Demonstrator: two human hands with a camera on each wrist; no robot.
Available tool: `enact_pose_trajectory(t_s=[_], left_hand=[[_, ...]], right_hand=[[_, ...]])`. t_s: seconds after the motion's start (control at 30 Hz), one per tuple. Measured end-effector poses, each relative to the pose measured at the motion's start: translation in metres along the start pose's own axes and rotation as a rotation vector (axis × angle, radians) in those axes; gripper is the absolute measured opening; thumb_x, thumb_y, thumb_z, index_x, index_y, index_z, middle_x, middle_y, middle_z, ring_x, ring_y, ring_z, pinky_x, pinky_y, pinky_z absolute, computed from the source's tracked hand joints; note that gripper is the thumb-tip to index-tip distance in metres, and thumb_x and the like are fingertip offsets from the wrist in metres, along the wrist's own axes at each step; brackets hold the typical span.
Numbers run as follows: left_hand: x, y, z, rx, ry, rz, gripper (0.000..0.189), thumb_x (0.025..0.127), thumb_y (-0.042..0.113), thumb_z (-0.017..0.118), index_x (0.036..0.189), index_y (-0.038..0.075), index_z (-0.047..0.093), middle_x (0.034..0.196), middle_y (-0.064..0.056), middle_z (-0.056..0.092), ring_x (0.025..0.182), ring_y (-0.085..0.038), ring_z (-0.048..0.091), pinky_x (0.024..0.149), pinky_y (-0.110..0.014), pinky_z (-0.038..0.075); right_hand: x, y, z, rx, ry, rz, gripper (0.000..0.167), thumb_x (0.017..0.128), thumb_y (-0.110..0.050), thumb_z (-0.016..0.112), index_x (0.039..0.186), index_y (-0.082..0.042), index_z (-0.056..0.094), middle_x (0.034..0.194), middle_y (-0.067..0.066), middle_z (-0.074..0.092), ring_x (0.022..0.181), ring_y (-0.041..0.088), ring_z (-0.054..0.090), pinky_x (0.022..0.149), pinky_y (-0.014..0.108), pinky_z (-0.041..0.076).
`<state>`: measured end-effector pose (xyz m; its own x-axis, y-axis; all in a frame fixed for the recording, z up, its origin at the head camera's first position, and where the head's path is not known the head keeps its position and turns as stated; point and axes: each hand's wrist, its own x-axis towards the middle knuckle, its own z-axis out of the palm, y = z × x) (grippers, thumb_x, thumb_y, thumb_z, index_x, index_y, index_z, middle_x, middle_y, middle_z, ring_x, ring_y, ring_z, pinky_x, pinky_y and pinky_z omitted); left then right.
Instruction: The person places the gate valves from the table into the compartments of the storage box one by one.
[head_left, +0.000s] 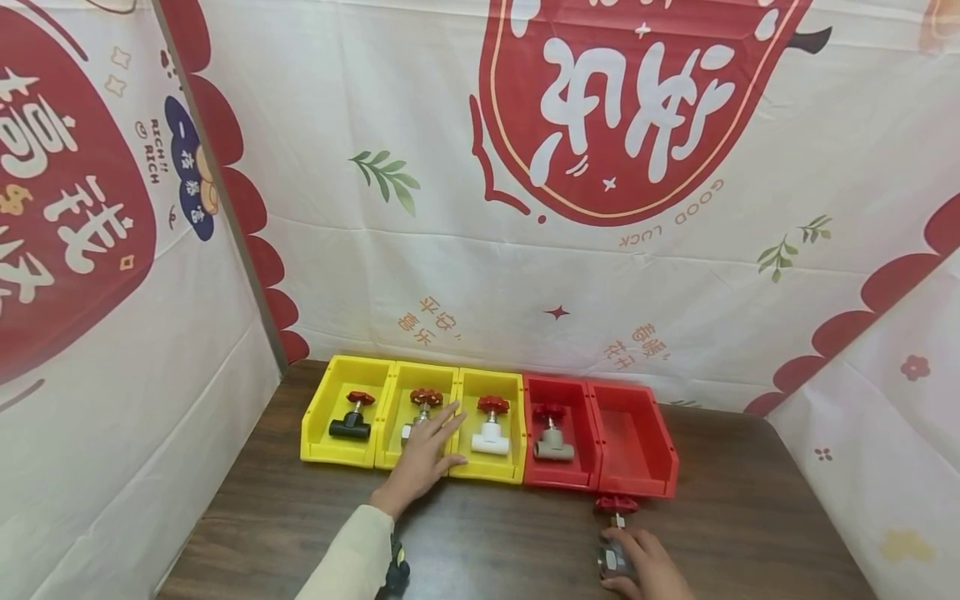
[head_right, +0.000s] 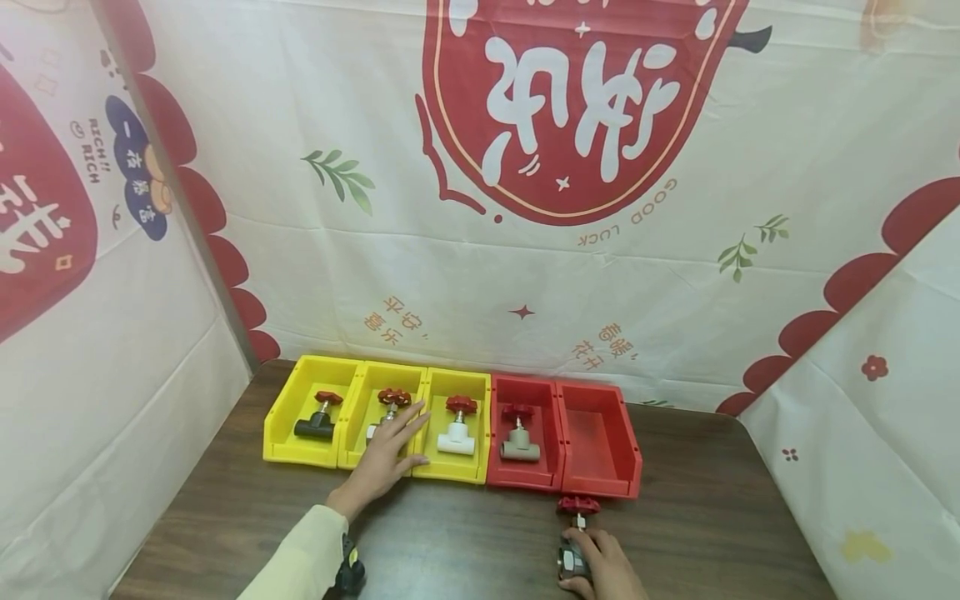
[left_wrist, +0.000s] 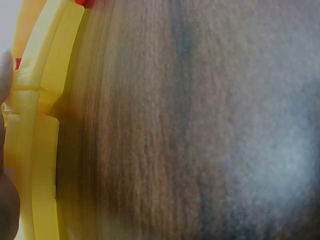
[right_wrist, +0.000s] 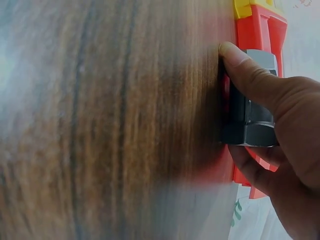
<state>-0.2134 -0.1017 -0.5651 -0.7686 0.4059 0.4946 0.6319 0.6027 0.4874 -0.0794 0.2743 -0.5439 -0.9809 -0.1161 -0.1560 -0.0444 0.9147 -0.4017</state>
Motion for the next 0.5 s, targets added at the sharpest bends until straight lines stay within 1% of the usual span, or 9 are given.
enact_pose_trajectory(t_s=[0.2, 0.4, 0.5], left_hand=[[0.0005, -0.0001, -0.0005, -0.011, -0.002, -0.001, 0.074, 0.083, 0.035, 0.071, 0.147, 0.014, 0.039, 0.154, -0.007, 0.03, 0.132, -0.032, 0.037, 0.107, -0.062, 0.021], [0.0001, 0.0, -0.0004, -0.002, 0.009, 0.008, 0.075, 0.081, 0.034, 0.072, 0.146, 0.011, 0.041, 0.153, -0.008, 0.03, 0.131, -0.034, 0.038, 0.106, -0.062, 0.023], [0.0001, -0.0004, 0.0001, 0.003, 0.016, 0.009, 0.075, 0.08, 0.032, 0.073, 0.145, 0.011, 0.042, 0.153, -0.008, 0.031, 0.131, -0.034, 0.039, 0.106, -0.062, 0.023]], right_hand=[[-0.0007, 0.0, 0.0019, -0.019, 0.017, -0.014, 0.064, 0.063, -0.044, 0.084, 0.118, -0.02, 0.06, 0.105, 0.0, 0.053, 0.094, 0.017, 0.054, 0.075, 0.041, 0.052], [-0.0019, -0.0027, -0.0004, -0.017, 0.02, -0.016, 0.065, 0.064, -0.044, 0.084, 0.12, -0.02, 0.06, 0.109, 0.001, 0.054, 0.098, 0.02, 0.054, 0.077, 0.045, 0.052], [-0.0023, -0.0052, -0.0019, -0.009, 0.033, -0.012, 0.064, 0.065, -0.042, 0.084, 0.121, -0.021, 0.06, 0.111, 0.002, 0.054, 0.1, 0.021, 0.054, 0.079, 0.045, 0.052]])
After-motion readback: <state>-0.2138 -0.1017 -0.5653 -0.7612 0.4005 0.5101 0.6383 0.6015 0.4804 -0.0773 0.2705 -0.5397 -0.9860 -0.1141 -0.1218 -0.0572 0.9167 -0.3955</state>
